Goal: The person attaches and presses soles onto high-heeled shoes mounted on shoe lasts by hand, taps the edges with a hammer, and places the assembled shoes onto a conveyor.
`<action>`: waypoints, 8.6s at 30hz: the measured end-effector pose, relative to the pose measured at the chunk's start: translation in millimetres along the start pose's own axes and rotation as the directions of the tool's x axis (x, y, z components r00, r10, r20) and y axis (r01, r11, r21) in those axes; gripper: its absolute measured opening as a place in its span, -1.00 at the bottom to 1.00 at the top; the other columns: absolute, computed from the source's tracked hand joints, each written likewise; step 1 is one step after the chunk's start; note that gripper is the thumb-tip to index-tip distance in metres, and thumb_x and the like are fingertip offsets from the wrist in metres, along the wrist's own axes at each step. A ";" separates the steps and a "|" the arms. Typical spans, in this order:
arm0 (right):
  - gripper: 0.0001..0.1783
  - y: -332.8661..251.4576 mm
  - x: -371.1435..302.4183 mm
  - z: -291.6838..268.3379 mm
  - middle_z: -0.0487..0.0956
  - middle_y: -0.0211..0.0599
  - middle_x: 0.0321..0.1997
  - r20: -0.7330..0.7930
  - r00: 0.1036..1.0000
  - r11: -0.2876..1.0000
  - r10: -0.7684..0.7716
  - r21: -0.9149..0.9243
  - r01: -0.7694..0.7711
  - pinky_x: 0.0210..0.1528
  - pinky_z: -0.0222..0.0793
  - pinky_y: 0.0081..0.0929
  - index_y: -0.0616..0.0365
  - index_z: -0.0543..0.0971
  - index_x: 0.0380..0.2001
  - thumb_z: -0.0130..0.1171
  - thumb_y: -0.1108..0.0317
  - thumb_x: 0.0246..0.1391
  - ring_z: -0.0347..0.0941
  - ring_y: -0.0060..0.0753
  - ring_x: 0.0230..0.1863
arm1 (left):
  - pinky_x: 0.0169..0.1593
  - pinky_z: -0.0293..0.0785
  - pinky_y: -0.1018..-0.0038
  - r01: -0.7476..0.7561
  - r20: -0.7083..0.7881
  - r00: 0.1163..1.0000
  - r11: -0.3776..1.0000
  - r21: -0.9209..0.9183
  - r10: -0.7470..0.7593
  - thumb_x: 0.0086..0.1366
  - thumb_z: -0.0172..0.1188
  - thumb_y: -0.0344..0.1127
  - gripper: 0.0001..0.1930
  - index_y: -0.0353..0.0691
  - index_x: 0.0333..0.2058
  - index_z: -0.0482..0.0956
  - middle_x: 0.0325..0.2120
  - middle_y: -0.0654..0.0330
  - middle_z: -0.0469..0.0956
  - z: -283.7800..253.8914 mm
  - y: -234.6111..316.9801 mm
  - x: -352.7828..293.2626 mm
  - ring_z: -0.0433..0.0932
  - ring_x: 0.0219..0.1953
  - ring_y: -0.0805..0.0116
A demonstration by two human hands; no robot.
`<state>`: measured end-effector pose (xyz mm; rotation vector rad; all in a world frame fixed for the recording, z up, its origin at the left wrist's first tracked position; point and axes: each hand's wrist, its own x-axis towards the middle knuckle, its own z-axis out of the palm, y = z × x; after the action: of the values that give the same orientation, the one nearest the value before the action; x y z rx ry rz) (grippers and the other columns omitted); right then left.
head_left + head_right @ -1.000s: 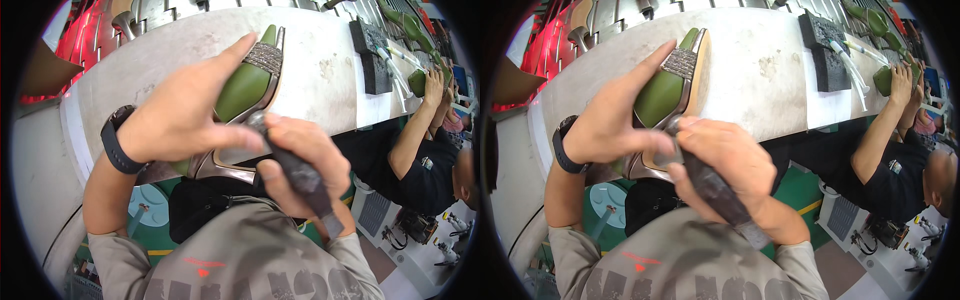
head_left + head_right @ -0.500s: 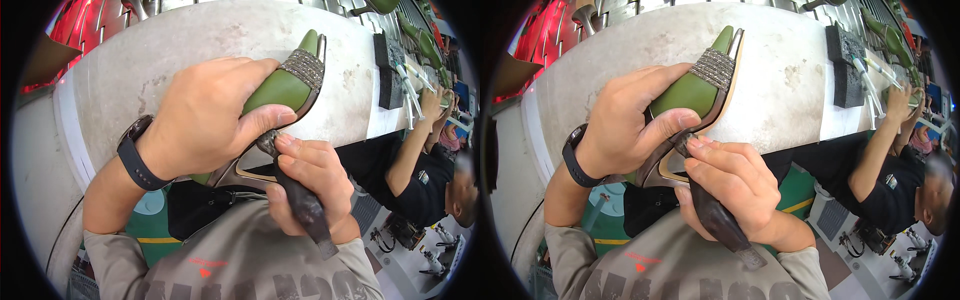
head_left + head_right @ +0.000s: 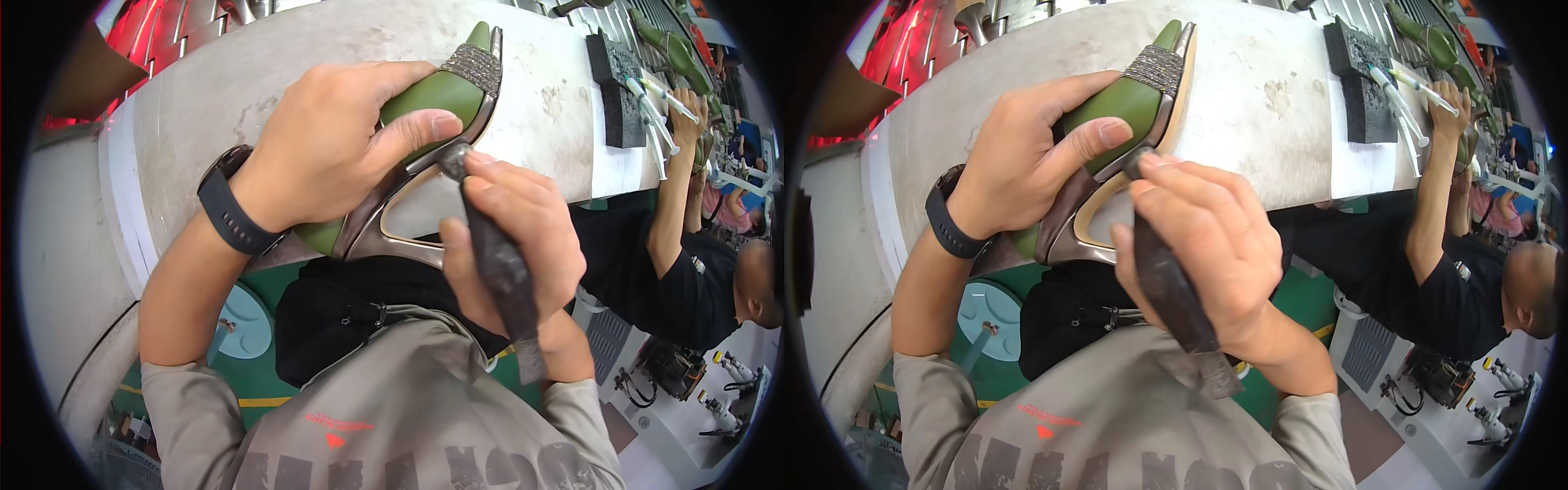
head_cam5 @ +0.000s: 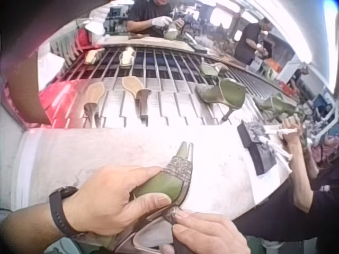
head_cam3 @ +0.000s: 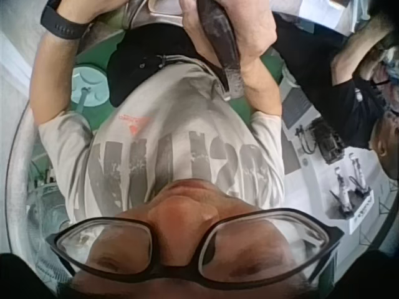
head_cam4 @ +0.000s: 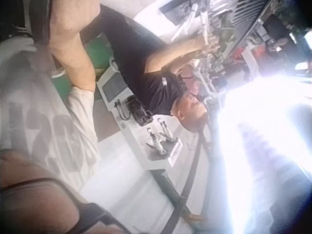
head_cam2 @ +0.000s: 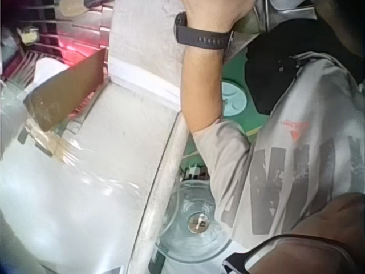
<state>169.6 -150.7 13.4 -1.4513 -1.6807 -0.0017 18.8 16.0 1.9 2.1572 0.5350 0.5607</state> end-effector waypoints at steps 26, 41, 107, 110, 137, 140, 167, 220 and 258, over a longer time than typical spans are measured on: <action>-0.66 -23.9 7.2 -5.9 0.76 0.04 -0.11 0.073 0.988 0.989 0.139 0.032 -0.141 0.01 0.63 -0.30 0.37 0.68 -0.13 0.47 0.55 -0.03 0.74 -0.11 -0.11 | -0.07 0.61 0.28 0.000 -0.027 1.000 0.999 0.044 0.002 0.45 0.28 -0.14 -0.59 -0.37 0.07 0.67 -0.21 -0.16 0.72 4.8 -0.4 2.9 0.73 -0.18 -0.08; -0.65 1.1 16.2 2.6 0.75 -0.09 -0.17 0.173 0.983 0.968 0.069 0.227 -0.108 -0.12 0.63 -0.36 0.26 0.69 -0.13 0.48 0.53 -0.07 0.73 -0.10 -0.21 | -0.04 0.59 0.27 0.072 0.052 0.996 0.995 -0.070 -0.068 0.53 0.19 -0.13 -0.57 -0.40 0.12 0.62 -0.19 -0.15 0.73 5.6 -5.1 12.8 0.74 -0.18 0.03; -0.69 -43.8 8.7 -103.1 0.74 0.06 0.01 0.367 0.920 0.741 0.139 0.577 -0.342 0.12 0.63 -0.36 0.36 0.64 -0.04 0.38 0.57 0.13 0.75 -0.24 0.03 | 0.39 0.28 -0.22 -0.354 -0.470 0.711 0.844 0.403 0.523 0.26 0.41 -0.23 -0.21 -0.38 0.37 0.25 0.27 -0.25 0.49 73.7 60.3 -65.2 0.53 0.30 -0.18; -0.69 -34.9 -41.9 -75.4 0.73 0.09 0.07 0.367 0.844 0.667 0.391 0.519 -0.535 0.19 0.58 -0.34 0.36 0.63 -0.03 0.35 0.57 0.14 0.70 -0.23 0.09 | 0.46 0.08 -0.24 -0.123 -0.350 0.853 0.800 0.587 0.388 0.38 0.29 -0.09 -0.28 -0.30 0.38 0.27 0.32 -0.19 0.44 78.7 32.2 -82.4 0.44 0.38 -0.15; -0.70 13.8 31.2 -63.4 0.76 0.18 -0.09 0.549 0.799 0.722 0.246 0.446 -0.529 0.15 0.59 -0.27 0.39 0.62 -0.24 0.39 0.43 -0.05 0.74 -0.12 -0.04 | 0.45 0.17 -0.20 -0.044 -0.428 0.802 0.756 0.653 0.417 0.46 0.19 -0.38 -0.58 -0.12 0.25 0.38 0.24 0.06 0.56 96.4 13.7 -82.8 0.55 0.30 0.06; -0.68 9.2 23.1 -61.4 0.75 0.23 -0.09 0.511 0.835 0.731 0.202 0.489 -0.476 0.17 0.62 -0.19 0.40 0.62 -0.23 0.42 0.43 -0.05 0.74 0.03 0.00 | 0.45 0.17 -0.21 -0.028 -0.436 0.805 0.760 0.649 0.402 0.48 0.18 -0.37 -0.60 -0.12 0.24 0.38 0.23 0.07 0.57 96.1 12.9 -84.6 0.55 0.30 0.09; -0.64 -35.1 -60.3 -74.0 0.73 0.16 0.01 0.451 0.808 0.673 0.379 0.464 -0.575 0.19 0.63 -0.26 0.39 0.65 -0.05 0.43 0.56 0.05 0.73 -0.03 0.07 | 0.48 0.06 -0.21 -0.094 -0.347 0.810 0.689 0.719 0.473 0.37 0.37 0.10 -0.19 -0.27 0.38 0.24 0.30 -0.20 0.43 92.8 6.6 -88.1 0.46 0.35 -0.25; -0.60 35.9 97.1 7.3 0.68 0.22 -0.27 0.316 0.618 0.328 0.719 0.631 -0.703 -0.63 0.49 -0.57 0.33 0.51 -0.20 -0.05 0.14 0.47 0.53 -0.35 -0.68 | 0.36 0.24 -0.13 -0.068 -0.025 0.996 0.928 0.366 0.083 -0.15 0.53 0.44 0.32 -0.35 0.44 0.23 0.41 -0.28 0.27 -12.8 -11.1 -36.1 0.33 0.40 -0.31; -0.74 51.5 2.8 -53.8 0.73 0.08 -0.21 0.372 0.537 0.210 0.757 0.640 -0.739 -0.58 0.47 -0.55 0.34 0.56 -0.21 0.08 0.31 0.38 0.56 -0.41 -0.64 | 0.48 0.11 -0.20 -0.395 0.266 0.917 0.768 0.505 0.297 -0.42 0.67 0.13 0.18 -0.19 0.28 0.46 0.30 0.03 0.47 -0.9 27.4 -11.3 0.40 0.39 -0.06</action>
<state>243.1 -160.3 20.9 -1.4003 -0.5611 1.1195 14.1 -5.3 22.0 2.8661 0.2031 0.4409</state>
